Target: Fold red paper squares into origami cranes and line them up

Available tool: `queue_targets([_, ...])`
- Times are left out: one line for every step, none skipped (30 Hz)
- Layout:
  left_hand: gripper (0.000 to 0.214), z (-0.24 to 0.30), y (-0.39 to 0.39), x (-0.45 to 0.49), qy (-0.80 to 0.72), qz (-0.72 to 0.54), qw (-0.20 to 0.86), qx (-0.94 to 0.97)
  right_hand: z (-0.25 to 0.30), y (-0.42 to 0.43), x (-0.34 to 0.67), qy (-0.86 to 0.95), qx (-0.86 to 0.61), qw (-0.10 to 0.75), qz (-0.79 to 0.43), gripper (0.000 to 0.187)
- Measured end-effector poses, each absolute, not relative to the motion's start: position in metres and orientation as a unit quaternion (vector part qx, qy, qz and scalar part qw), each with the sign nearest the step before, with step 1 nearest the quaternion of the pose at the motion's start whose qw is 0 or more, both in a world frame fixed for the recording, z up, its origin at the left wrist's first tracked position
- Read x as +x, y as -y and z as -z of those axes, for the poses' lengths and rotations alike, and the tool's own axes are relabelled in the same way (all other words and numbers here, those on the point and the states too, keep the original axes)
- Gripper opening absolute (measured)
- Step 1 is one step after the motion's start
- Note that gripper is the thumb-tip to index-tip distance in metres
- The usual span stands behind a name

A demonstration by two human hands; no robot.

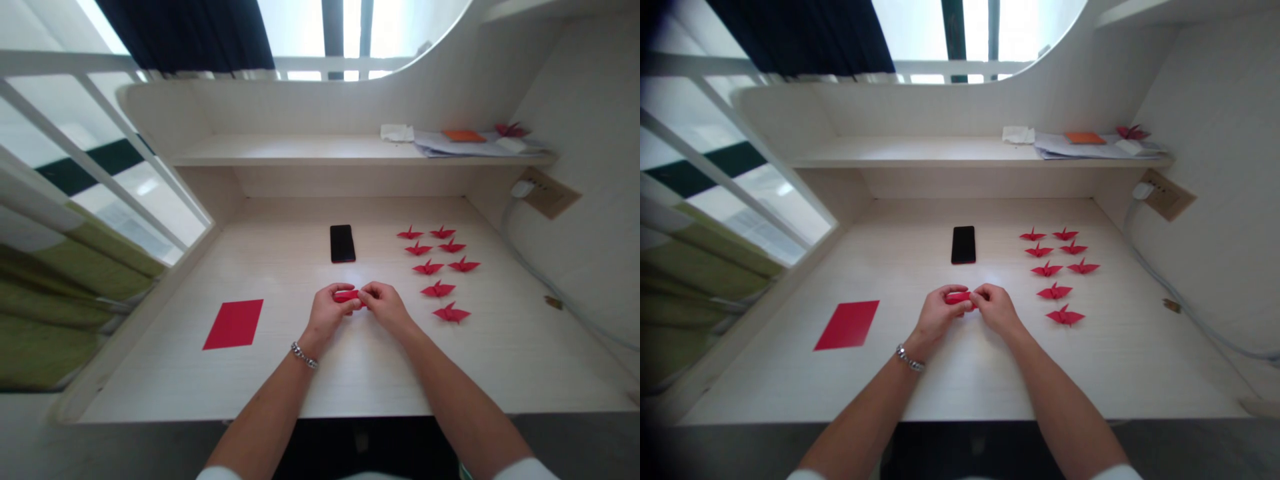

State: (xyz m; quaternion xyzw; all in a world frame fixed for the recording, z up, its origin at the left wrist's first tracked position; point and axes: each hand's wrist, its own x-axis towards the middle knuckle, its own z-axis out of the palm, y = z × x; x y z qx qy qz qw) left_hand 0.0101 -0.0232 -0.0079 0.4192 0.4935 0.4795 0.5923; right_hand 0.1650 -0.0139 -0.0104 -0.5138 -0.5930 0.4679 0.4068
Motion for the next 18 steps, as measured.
queue_targets([0.046,0.0085,0.0225,0.0102,-0.485,-0.484,0.606,0.404,0.0104,0.0128,0.1661,0.596,-0.516,0.407,-0.462,0.022])
queue_targets([0.043,0.0091,0.0219,0.0102,-0.476,-0.49,0.62,0.386,0.0104,0.0118,0.167,0.597,-0.519,0.408,-0.456,0.023])
queue_targets([0.04,0.0096,0.0212,0.0102,-0.466,-0.498,0.631,0.37,0.0105,0.0108,0.1678,0.598,-0.521,0.408,-0.452,0.023])
queue_targets([0.038,0.0102,0.0205,0.0102,-0.457,-0.505,0.64,0.356,0.0106,0.01,0.1683,0.599,-0.522,0.408,-0.45,0.023])
queue_targets([0.037,0.0108,0.0199,0.01,-0.449,-0.511,0.646,0.347,0.0107,0.0093,0.1688,0.6,-0.523,0.407,-0.449,0.023])
queue_targets([0.037,0.0113,0.0194,0.0097,-0.443,-0.514,0.65,0.341,0.0108,0.0089,0.1691,0.602,-0.523,0.405,-0.448,0.023])
queue_targets([0.038,0.0118,0.019,0.0094,-0.44,-0.515,0.653,0.338,0.0108,0.0086,0.1694,0.604,-0.523,0.404,-0.447,0.024])
queue_targets([0.038,0.0123,0.0187,0.0089,-0.439,-0.516,0.654,0.336,0.0108,0.0084,0.1698,0.605,-0.523,0.403,-0.445,0.024])
queue_targets([0.038,0.0127,0.0185,0.0083,-0.441,-0.514,0.654,0.335,0.0106,0.0083,0.1703,0.606,-0.523,0.402,-0.444,0.024])
queue_targets([0.038,0.013,0.0184,0.0077,-0.446,-0.513,0.652,0.335,0.0104,0.0083,0.1709,0.607,-0.524,0.4,-0.443,0.024])
queue_targets([0.038,0.0132,0.0184,0.007,-0.453,-0.512,0.648,0.336,0.0102,0.0082,0.1716,0.607,-0.525,0.399,-0.444,0.024])
queue_targets([0.037,0.0134,0.0184,0.0064,-0.461,-0.511,0.642,0.337,0.0101,0.0082,0.1723,0.607,-0.525,0.397,-0.445,0.023])
queue_targets([0.037,0.0134,0.0184,0.0058,-0.468,-0.512,0.634,0.341,0.01,0.0081,0.173,0.608,-0.525,0.395,-0.447,0.023])
queue_targets([0.038,0.0133,0.0184,0.0054,-0.475,-0.513,0.627,0.344,0.0101,0.008,0.1735,0.608,-0.525,0.393,-0.447,0.022])
queue_targets([0.038,0.0132,0.0185,0.0052,-0.479,-0.514,0.622,0.347,0.0102,0.0079,0.1738,0.609,-0.525,0.392,-0.447,0.022])
queue_targets([0.039,0.0129,0.0185,0.0051,-0.478,-0.512,0.621,0.351,0.0104,0.0079,0.174,0.608,-0.526,0.392,-0.446,0.021])
queue_targets([0.04,0.0126,0.0186,0.0052,-0.476,-0.51,0.622,0.356,0.0105,0.008,0.174,0.608,-0.528,0.393,-0.444,0.021])
queue_targets([0.042,0.0124,0.0186,0.0055,-0.473,-0.505,0.623,0.365,0.0106,0.0082,0.1737,0.609,-0.529,0.392,-0.442,0.021])
